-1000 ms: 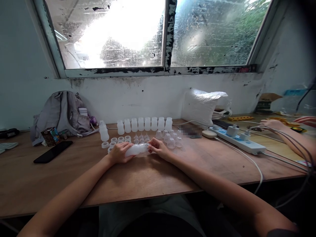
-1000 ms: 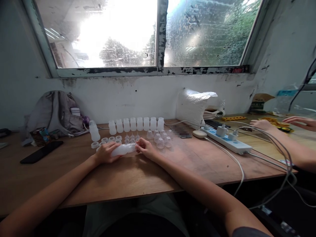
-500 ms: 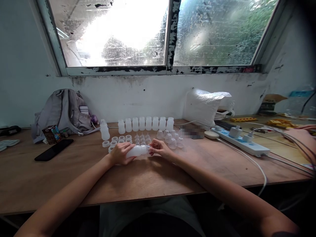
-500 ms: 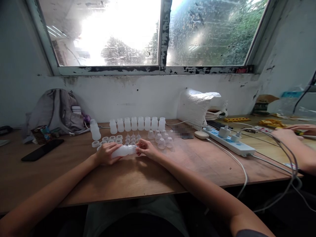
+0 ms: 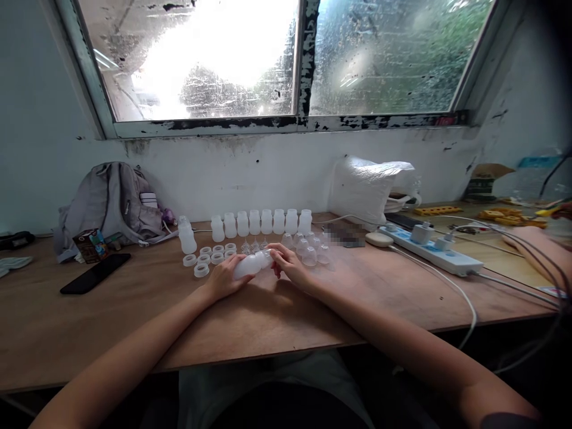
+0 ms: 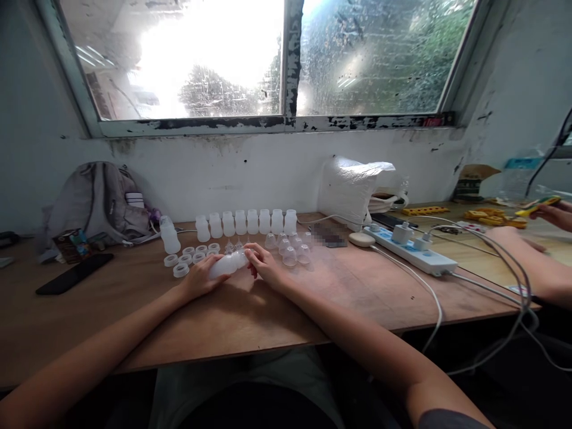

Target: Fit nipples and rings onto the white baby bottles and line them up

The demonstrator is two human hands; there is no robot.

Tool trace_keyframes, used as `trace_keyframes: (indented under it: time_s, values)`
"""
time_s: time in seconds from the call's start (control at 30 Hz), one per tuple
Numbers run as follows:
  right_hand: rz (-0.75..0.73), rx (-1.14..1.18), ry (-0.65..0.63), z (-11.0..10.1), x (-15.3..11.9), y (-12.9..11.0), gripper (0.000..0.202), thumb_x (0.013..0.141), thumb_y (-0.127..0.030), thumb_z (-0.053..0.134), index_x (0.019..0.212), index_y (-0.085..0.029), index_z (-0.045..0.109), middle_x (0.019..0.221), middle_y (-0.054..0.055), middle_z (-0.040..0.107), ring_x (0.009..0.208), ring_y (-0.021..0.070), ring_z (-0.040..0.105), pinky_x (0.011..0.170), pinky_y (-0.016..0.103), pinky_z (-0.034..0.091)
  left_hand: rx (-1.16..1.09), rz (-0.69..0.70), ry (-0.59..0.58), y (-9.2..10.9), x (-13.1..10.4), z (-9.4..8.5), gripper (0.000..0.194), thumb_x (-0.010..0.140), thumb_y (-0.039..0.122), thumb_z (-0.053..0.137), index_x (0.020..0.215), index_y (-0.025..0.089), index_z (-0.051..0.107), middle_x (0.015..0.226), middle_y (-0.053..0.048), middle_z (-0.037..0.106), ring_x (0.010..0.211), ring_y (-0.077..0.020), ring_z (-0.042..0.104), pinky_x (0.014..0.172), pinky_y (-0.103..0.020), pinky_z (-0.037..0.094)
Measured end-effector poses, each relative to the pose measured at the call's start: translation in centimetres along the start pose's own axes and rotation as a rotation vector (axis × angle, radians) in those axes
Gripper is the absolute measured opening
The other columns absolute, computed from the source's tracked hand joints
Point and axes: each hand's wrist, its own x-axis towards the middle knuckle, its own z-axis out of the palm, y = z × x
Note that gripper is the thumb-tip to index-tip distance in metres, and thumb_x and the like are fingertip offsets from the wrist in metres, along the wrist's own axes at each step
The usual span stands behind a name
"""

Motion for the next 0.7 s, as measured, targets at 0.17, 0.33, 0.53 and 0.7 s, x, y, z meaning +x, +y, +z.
trace_keyframes:
  time_s: [0.17, 0.33, 0.53, 0.7]
  values:
    - [0.023, 0.027, 0.020, 0.1, 0.1, 0.5, 0.033, 0.079, -0.045, 0.041, 0.099, -0.019, 0.045, 0.057, -0.005, 0.045, 0.040, 0.0065, 0.044, 0.037, 0.019, 0.039, -0.185, 0.003, -0.174, -0.5, 0.4, -1.1, 0.038, 0.082, 0.039, 0.037, 0.113, 0.018, 0.041, 0.107, -0.008, 0.053, 0.096, -0.0199, 0.051, 0.083, -0.032, 0.040]
    - [0.047, 0.136, 0.007, 0.0, 0.3, 0.6, 0.039, 0.075, -0.042, 0.050, 0.104, -0.021, 0.038, 0.064, -0.004, 0.049, 0.045, 0.0080, 0.048, 0.038, 0.020, 0.041, -0.423, -0.077, -0.256, -0.2, 0.5, -1.1, 0.041, 0.088, 0.036, 0.023, 0.124, 0.019, 0.031, 0.123, -0.008, 0.043, 0.109, -0.0195, 0.043, 0.093, -0.032, 0.031]
    - [0.023, 0.141, -0.035, 0.1, 0.3, 0.8, 0.040, 0.070, -0.036, 0.058, 0.101, -0.020, 0.038, 0.068, -0.004, 0.048, 0.050, 0.0087, 0.050, 0.040, 0.021, 0.043, -0.623, -0.164, -0.312, -0.2, 0.7, -0.6, 0.051, 0.084, 0.041, 0.035, 0.129, 0.020, 0.027, 0.132, -0.007, 0.035, 0.118, -0.0222, 0.034, 0.098, -0.033, 0.026]
    - [0.011, 0.150, -0.053, 0.1, 0.2, 0.7, 0.040, 0.070, -0.034, 0.060, 0.100, -0.021, 0.036, 0.076, -0.002, 0.050, 0.054, 0.0084, 0.051, 0.045, 0.023, 0.046, -0.726, -0.161, -0.319, -0.8, 1.0, -0.7, 0.048, 0.079, 0.040, 0.047, 0.123, 0.020, 0.041, 0.124, -0.006, 0.045, 0.113, -0.0237, 0.040, 0.096, -0.033, 0.031]
